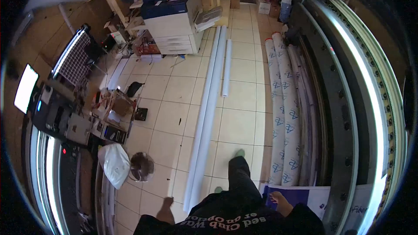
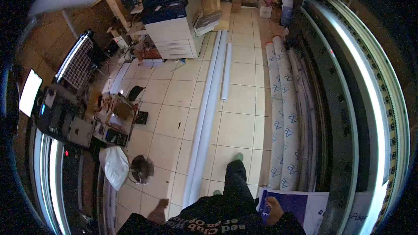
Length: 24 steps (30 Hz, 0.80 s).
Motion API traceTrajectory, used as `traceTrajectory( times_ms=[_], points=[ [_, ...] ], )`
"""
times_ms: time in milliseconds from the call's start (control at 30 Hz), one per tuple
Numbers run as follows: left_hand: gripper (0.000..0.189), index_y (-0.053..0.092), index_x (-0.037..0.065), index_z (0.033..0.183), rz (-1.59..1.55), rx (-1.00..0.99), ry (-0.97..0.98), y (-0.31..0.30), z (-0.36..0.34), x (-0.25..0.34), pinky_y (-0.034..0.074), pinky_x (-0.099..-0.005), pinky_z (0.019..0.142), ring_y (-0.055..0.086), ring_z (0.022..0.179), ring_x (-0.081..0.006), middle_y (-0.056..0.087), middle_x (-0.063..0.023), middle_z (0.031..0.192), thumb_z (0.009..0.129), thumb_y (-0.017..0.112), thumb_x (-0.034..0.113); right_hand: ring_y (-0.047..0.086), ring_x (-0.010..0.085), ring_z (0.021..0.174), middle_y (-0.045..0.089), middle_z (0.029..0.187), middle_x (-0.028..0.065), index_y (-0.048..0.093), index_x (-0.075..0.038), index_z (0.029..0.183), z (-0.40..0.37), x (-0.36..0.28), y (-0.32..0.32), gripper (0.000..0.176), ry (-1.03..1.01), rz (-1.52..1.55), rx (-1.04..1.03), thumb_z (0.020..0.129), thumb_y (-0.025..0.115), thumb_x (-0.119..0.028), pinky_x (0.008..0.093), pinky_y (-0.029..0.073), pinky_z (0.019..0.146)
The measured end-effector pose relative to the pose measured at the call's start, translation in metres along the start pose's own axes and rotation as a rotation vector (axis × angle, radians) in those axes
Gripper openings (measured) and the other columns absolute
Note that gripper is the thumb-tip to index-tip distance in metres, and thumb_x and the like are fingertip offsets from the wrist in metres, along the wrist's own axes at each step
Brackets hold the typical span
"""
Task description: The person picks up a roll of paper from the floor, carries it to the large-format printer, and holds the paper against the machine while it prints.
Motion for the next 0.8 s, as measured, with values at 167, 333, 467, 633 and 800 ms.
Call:
traceTrajectory(
  times_ms=[167, 333, 467, 633, 800],
  points=[
    [0.030, 0.069, 0.009, 0.100, -0.457, -0.402, -0.107, 0.007, 0.067, 0.091, 0.056, -0.0469, 0.081, 0.069, 0.089, -0.0323, 0.071, -0.0168, 0.098, 0.098, 0.050, 0.032, 0.063, 0.0199, 0.071, 0.067, 0.084, 0.0037, 0.067, -0.012, 0.101, 0.161, -0.063, -0.056, 0.020, -0.181, -0.146, -0.096, 0.097, 0.063, -0.031, 0.0410, 0.051, 0.066],
    [0.039, 0.068, 0.006, 0.109, -0.379, -0.246, 0.190, -0.084, 0.249, 0.176, 0.054, -0.0498, 0.088, 0.068, 0.097, -0.0332, 0.070, -0.0195, 0.106, 0.103, 0.046, 0.037, 0.063, 0.0283, 0.081, 0.067, 0.093, 0.0067, 0.069, -0.007, 0.104, 0.382, -0.198, -0.051, 0.022, -0.496, -1.066, 0.262, 0.093, 0.064, -0.025, 0.0418, 0.052, 0.072],
    [0.031, 0.068, 0.004, 0.105, -0.329, -0.008, 0.226, -0.170, 0.421, 0.177, 0.054, -0.0461, 0.093, 0.067, 0.102, -0.0346, 0.070, -0.0202, 0.107, 0.102, 0.049, 0.027, 0.070, 0.0302, 0.091, 0.073, 0.101, 0.0148, 0.070, -0.006, 0.115, 0.409, -0.332, 0.056, 0.029, -0.562, -1.074, 0.310, 0.095, 0.065, -0.027, 0.0441, 0.056, 0.076],
    [0.030, 0.072, 0.005, 0.107, -0.688, 0.168, 0.301, -0.256, 0.607, 0.224, 0.055, -0.0443, 0.091, 0.068, 0.099, -0.0356, 0.072, -0.0202, 0.102, 0.101, 0.051, 0.025, 0.069, 0.0264, 0.098, 0.072, 0.109, 0.0158, 0.065, -0.004, 0.125, 0.398, -0.439, 0.183, 0.037, -0.633, -0.809, 0.132, 0.096, 0.064, -0.028, 0.0392, 0.055, 0.083],
    [0.036, 0.072, 0.006, 0.104, -0.174, -0.263, 0.231, -0.248, 0.742, 0.308, 0.053, -0.0486, 0.088, 0.069, 0.100, -0.0370, 0.073, -0.0198, 0.104, 0.098, 0.051, 0.034, 0.066, 0.0356, 0.102, 0.068, 0.105, 0.0197, 0.058, -0.004, 0.132, 0.400, -0.438, 0.201, 0.056, -0.700, -0.871, 0.487, 0.084, 0.072, -0.031, 0.0466, 0.053, 0.090]
  ],
)
Point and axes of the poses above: each hand's wrist, its own z-axis towards the middle knuckle, its own y-axis out of the palm, x = y × z, the point moved 6 cm from there along z, towards the middle knuckle
